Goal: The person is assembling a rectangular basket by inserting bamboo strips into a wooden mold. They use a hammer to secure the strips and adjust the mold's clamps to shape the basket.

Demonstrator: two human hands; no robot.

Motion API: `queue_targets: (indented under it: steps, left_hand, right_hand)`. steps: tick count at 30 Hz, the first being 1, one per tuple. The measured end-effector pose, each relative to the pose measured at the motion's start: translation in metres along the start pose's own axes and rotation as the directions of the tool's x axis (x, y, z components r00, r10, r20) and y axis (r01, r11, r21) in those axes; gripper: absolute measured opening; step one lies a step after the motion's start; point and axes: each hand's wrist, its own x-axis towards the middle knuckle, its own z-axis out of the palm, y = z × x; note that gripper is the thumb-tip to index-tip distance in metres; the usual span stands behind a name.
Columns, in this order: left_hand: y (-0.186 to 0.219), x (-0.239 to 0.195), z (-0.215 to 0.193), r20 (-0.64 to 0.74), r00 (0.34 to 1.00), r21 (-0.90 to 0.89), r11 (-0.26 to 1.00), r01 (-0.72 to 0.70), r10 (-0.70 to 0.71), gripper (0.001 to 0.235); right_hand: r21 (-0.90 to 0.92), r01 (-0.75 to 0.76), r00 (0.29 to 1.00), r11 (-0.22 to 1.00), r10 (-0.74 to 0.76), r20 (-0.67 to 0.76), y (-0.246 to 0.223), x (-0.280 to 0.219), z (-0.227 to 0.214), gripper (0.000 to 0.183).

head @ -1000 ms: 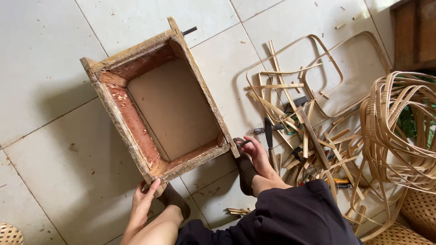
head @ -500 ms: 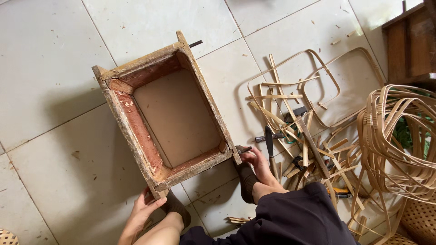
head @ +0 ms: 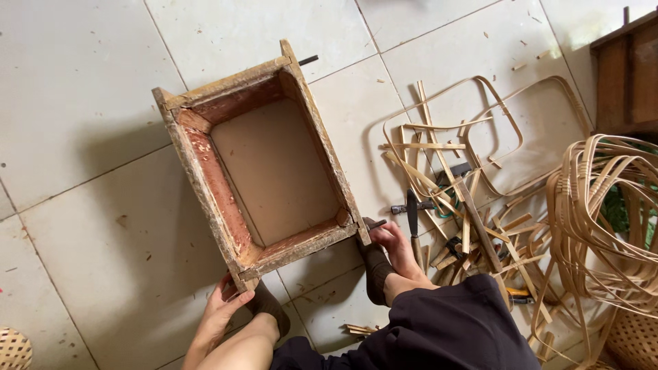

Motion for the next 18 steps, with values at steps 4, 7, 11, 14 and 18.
queue_targets:
  steps: [4, 7, 11, 14, 18]
  left_hand:
    - [0.003, 0.002, 0.004, -0.011, 1.0, 0.017, 1.0, 0.022, -0.022, 0.09]
    - [0.002, 0.0, 0.003, 0.007, 1.0, -0.007, 1.0, 0.012, -0.012, 0.09]
    - [0.007, 0.005, 0.005, 0.042, 0.999, -0.035, 0.999, 0.002, -0.001, 0.091]
    - [0.001, -0.002, 0.003, -0.02, 0.999, 0.072, 0.997, 0.039, -0.038, 0.09]
    - [0.006, 0.004, 0.002, -0.007, 1.0, 0.036, 0.999, 0.028, -0.028, 0.09]
  right_hand:
    - [-0.075, -0.059, 0.992, 0.995, 0.05, -0.12, -0.004, -0.001, 0.0, 0.051]
    - [-0.126, -0.102, 0.993, 0.987, 0.093, -0.077, -0.003, -0.01, 0.0, 0.058]
    - [-0.087, -0.063, 0.998, 0.994, 0.061, -0.024, -0.008, -0.005, -0.002, 0.056]
    - [0.039, -0.094, 0.996, 0.995, 0.093, 0.017, 0.0, -0.007, -0.009, 0.055]
    - [-0.019, -0.04, 0.989, 0.999, 0.037, -0.141, -0.004, 0.003, -0.001, 0.052]
